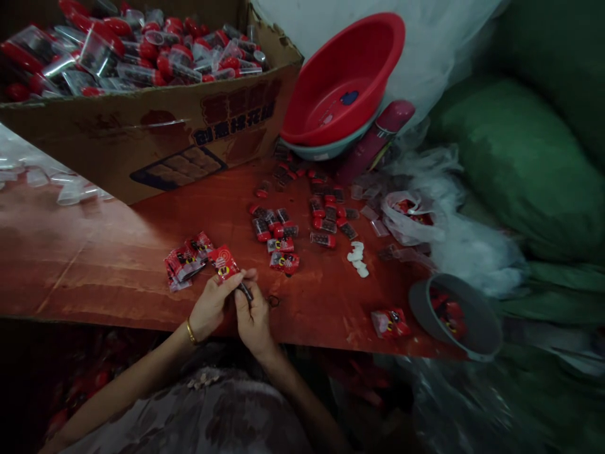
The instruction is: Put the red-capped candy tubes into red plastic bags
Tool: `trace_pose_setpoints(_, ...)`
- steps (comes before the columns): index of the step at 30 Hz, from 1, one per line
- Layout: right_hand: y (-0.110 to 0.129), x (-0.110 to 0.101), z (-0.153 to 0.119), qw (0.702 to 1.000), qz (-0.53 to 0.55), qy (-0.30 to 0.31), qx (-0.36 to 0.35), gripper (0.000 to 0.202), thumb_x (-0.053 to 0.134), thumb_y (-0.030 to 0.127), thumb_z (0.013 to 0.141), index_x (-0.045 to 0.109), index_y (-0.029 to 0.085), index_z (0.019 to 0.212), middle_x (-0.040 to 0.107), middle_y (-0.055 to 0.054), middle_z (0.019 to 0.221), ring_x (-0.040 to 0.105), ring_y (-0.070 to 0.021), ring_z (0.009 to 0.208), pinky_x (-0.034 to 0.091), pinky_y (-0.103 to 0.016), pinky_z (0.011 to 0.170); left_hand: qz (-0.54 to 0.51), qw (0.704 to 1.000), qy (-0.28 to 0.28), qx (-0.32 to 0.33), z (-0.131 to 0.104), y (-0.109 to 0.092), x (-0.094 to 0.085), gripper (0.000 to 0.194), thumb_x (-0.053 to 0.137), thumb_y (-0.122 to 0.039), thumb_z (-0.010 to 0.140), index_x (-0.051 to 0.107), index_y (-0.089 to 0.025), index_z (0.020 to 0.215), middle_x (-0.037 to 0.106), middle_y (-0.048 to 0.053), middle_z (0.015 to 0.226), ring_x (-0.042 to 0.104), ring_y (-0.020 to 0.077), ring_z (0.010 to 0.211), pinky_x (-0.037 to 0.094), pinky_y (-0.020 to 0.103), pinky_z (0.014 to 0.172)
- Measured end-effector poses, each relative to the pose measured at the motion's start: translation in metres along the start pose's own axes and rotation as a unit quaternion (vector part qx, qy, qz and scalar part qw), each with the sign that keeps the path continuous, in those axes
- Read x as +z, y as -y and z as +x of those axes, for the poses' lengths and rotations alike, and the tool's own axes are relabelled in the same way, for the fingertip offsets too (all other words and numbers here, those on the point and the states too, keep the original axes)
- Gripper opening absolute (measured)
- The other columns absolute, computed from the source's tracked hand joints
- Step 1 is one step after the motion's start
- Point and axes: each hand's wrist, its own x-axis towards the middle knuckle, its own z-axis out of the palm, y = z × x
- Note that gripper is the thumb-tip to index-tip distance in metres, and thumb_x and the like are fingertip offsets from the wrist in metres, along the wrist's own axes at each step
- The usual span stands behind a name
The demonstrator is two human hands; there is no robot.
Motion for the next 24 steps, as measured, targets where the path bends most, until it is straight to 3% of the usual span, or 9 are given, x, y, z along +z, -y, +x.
trace_pose_setpoints(4,0.002,0.007,0.0,0.991,0.105,-0.043,0.074,0.026,0.046,0.044,0.086,0.057,0.02,0.09,0.058,0.0,0.075,0.053,-0.0119,0.062,0.045,-0.022,0.055,0.077,0.997,0.008,-0.01,-0.003,0.002,-0.002,0.04,0.073,-0.047,0.061,0.07,-0.011,0.079,0.059,-0.001,0.05,0.045,0.0065,0.04,0.035,0.018,0.039)
trace_pose_setpoints(6,0.001,0.008,0.001,0.986,0.13,-0.047,0.091,0.028,0.046,0.046,0.086,0.057,0.02,0.09,0.056,0.001,0.072,0.051,-0.0108,0.057,0.042,-0.021,0.051,0.092,0.996,0.002,0.0,-0.004,0.0,-0.003,0.042,0.07,-0.052,0.063,0.068,-0.011,0.074,0.051,-0.004,0.042,0.038,0.0048,0.034,0.029,0.017,0.034)
trace_pose_setpoints(10,0.001,0.004,0.005,0.993,0.089,0.002,0.079,0.027,0.044,0.044,0.088,0.054,0.02,0.082,0.048,0.005,0.059,0.043,-0.0088,0.05,0.038,-0.019,0.047,0.06,0.998,-0.008,0.022,-0.003,-0.002,-0.005,0.043,0.065,-0.056,0.067,0.067,-0.013,0.076,0.056,-0.002,0.051,0.042,0.0059,0.038,0.032,0.018,0.036)
trace_pose_setpoints(16,0.006,0.005,0.015,0.997,0.03,-0.067,0.015,0.025,0.044,0.042,0.088,0.055,0.02,0.083,0.059,-0.001,0.078,0.054,-0.0129,0.074,0.045,-0.025,0.071,0.082,0.994,-0.028,0.067,-0.006,0.009,-0.004,0.034,0.069,-0.045,0.067,0.069,-0.012,0.075,0.066,0.002,0.067,0.054,0.0094,0.059,0.045,0.02,0.059)
trace_pose_setpoints(20,0.008,0.005,0.017,0.998,0.046,0.035,0.027,0.025,0.044,0.043,0.089,0.056,0.021,0.088,0.059,0.0,0.078,0.055,-0.0122,0.069,0.046,-0.024,0.066,0.062,0.995,-0.038,0.066,-0.006,-0.003,-0.006,0.036,0.07,-0.045,0.067,0.069,-0.013,0.084,0.068,0.004,0.073,0.052,0.0079,0.051,0.044,0.02,0.051)
trace_pose_setpoints(24,0.004,0.003,0.012,0.972,0.154,0.14,0.106,0.028,0.045,0.048,0.088,0.053,0.022,0.095,0.058,0.002,0.074,0.047,-0.0073,0.045,0.046,-0.022,0.047,0.049,0.997,-0.047,0.021,-0.005,-0.018,-0.01,0.039,0.066,-0.046,0.069,0.066,-0.012,0.087,0.066,0.004,0.07,0.042,0.0049,0.038,0.036,0.018,0.034)
